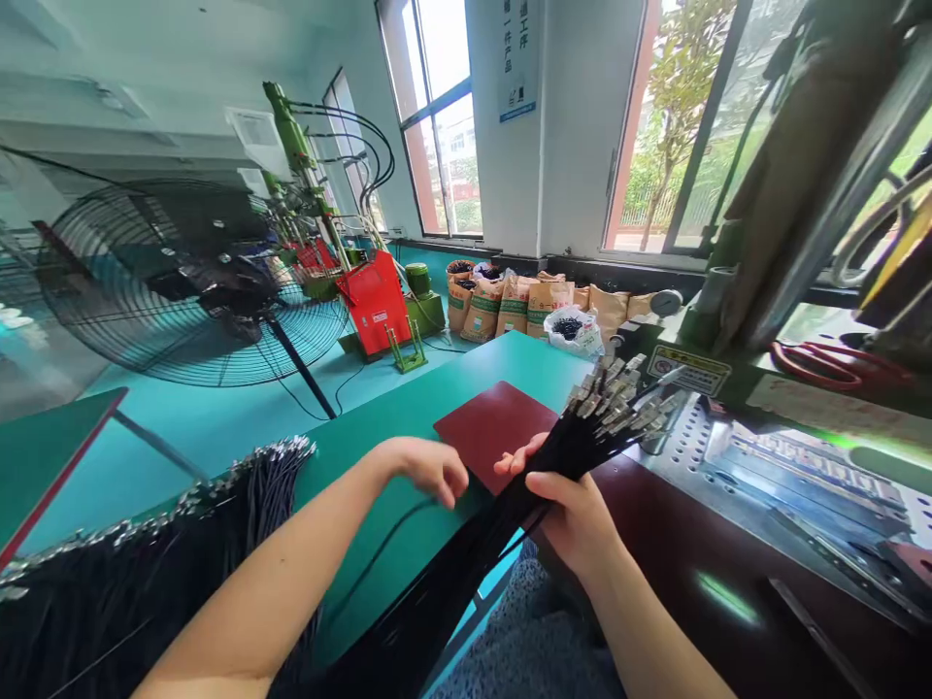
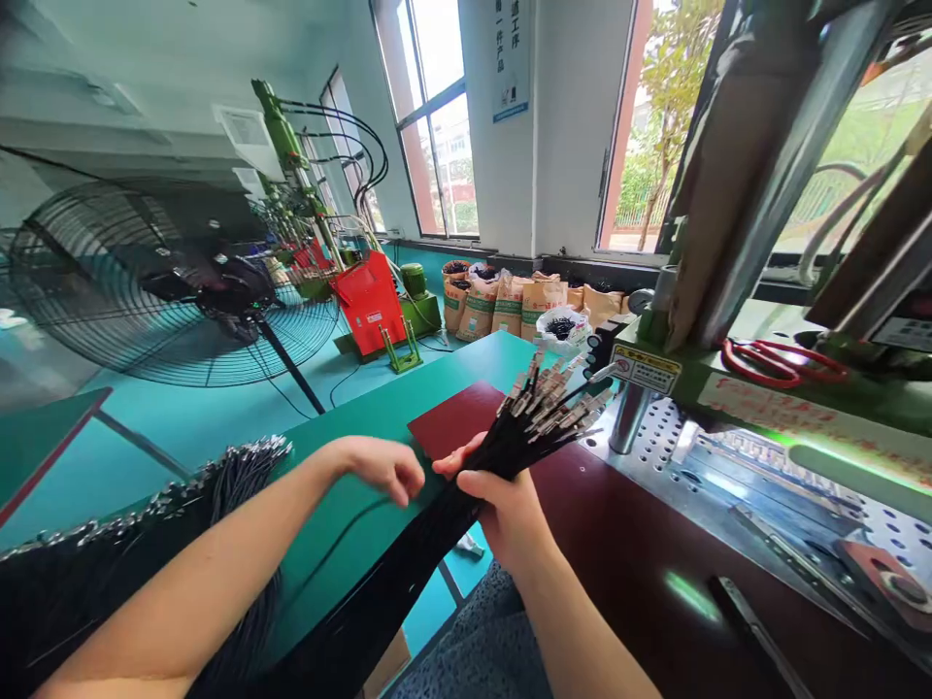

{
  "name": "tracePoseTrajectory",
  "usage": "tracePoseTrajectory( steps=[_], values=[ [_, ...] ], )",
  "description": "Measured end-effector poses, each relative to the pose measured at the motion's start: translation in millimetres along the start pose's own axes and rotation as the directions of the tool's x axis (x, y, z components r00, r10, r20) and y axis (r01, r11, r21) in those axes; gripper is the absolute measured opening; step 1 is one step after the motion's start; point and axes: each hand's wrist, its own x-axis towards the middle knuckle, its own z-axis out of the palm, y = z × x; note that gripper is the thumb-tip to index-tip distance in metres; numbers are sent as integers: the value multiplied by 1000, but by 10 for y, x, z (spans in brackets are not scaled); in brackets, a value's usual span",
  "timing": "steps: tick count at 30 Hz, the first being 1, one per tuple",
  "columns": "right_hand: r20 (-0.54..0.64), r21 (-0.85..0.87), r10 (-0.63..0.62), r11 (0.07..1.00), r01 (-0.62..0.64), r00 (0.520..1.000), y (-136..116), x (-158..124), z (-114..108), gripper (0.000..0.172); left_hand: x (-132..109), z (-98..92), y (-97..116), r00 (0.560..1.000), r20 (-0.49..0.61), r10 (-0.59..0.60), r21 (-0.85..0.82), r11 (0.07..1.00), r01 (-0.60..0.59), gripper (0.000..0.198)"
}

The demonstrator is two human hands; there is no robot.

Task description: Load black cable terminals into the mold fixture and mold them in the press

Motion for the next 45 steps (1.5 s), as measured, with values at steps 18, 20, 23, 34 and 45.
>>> tracePoseTrajectory(
  steps=[18,20,23,34,45],
  values=[
    [-157,-145,13,989,-36,987,353,200,-47,29,-52,193,444,650,-759,27,-386,785,-484,22],
    [-202,-68,16,997,-30,979,400,209,-109,31,110,342,587,648,-757,80,-260,874,-411,18],
    [-236,39,41,999,-33,971,441,175,-203,41,196,531,562,588,-808,45,-180,931,-319,13],
    [-141,-237,11,970,-45,990,494,221,-220,42,172,407,265,836,-534,125,-349,868,-353,37],
    [-41,-832,-102,554,23,994,36,366,-370,35,521,640,202,812,-558,173,-613,574,-543,33]
  ],
)
